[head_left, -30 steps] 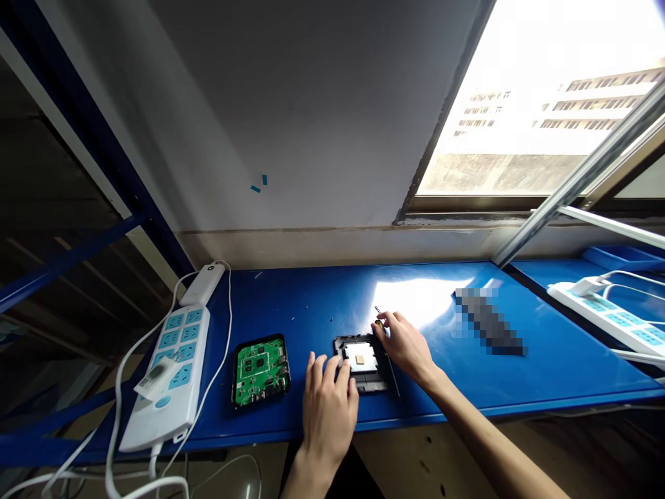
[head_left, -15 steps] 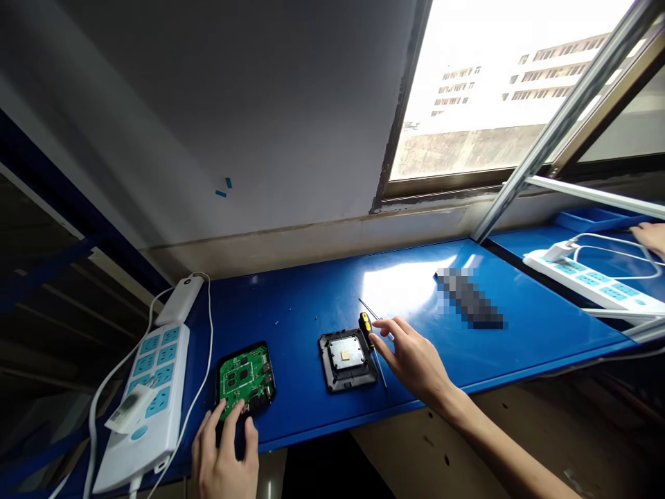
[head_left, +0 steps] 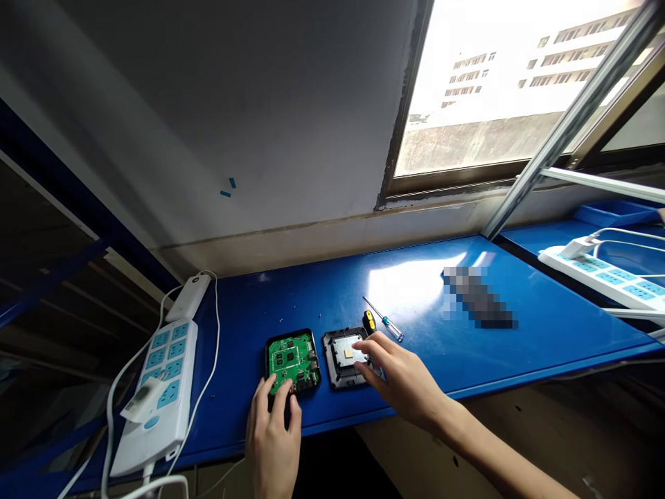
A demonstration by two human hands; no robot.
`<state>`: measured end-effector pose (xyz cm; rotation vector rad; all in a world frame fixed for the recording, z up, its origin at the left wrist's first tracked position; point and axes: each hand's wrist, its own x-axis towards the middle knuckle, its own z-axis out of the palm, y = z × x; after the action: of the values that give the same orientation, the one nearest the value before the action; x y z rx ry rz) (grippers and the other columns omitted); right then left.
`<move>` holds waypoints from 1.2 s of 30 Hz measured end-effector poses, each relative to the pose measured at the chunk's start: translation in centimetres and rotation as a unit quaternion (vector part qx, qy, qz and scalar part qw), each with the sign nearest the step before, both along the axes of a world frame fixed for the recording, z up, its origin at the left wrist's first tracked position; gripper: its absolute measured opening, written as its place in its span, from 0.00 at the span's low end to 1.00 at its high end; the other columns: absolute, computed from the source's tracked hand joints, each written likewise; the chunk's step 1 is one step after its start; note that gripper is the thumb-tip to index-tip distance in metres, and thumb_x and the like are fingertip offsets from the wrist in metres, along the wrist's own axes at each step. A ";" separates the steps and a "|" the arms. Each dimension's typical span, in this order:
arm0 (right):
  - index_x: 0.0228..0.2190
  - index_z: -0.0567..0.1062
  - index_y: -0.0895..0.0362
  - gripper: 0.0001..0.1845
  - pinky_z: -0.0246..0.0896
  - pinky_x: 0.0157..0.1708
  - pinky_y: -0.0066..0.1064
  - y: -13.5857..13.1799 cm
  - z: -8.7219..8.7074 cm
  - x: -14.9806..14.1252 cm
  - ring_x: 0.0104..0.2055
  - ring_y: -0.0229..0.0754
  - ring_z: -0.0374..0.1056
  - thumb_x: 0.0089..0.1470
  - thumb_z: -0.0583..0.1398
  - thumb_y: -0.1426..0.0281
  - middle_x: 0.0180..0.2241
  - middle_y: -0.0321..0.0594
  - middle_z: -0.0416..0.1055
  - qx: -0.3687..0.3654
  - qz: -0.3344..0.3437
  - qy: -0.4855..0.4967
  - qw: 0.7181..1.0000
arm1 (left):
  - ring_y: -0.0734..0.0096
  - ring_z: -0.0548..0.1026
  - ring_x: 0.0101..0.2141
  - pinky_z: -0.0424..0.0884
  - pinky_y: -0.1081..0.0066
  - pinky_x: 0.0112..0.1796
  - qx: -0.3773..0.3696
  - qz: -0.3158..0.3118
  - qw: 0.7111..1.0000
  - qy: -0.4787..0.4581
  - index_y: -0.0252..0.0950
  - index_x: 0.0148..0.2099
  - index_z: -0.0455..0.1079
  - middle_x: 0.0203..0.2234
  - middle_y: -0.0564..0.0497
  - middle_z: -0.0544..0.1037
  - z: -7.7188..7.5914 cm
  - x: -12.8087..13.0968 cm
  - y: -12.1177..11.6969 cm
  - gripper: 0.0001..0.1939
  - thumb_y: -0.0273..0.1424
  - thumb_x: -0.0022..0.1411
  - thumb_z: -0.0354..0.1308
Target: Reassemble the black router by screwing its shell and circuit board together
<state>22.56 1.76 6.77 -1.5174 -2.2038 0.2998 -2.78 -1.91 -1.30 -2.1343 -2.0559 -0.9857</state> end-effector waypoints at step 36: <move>0.45 0.76 0.59 0.26 0.68 0.45 0.45 4.9 1.7 -6.3 0.45 0.53 0.68 0.44 0.70 0.61 0.49 0.50 0.68 -0.071 0.149 -0.221 0.961 | 0.49 0.56 0.67 0.60 0.49 0.63 -0.240 -0.251 0.936 -0.060 0.43 0.72 0.45 0.68 0.42 0.57 4.4 -6.2 8.5 0.58 0.37 0.45 0.72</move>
<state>16.30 6.67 8.48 -1.4257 -2.8299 0.2311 -8.94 6.55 3.06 -3.0308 -2.0012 -0.6937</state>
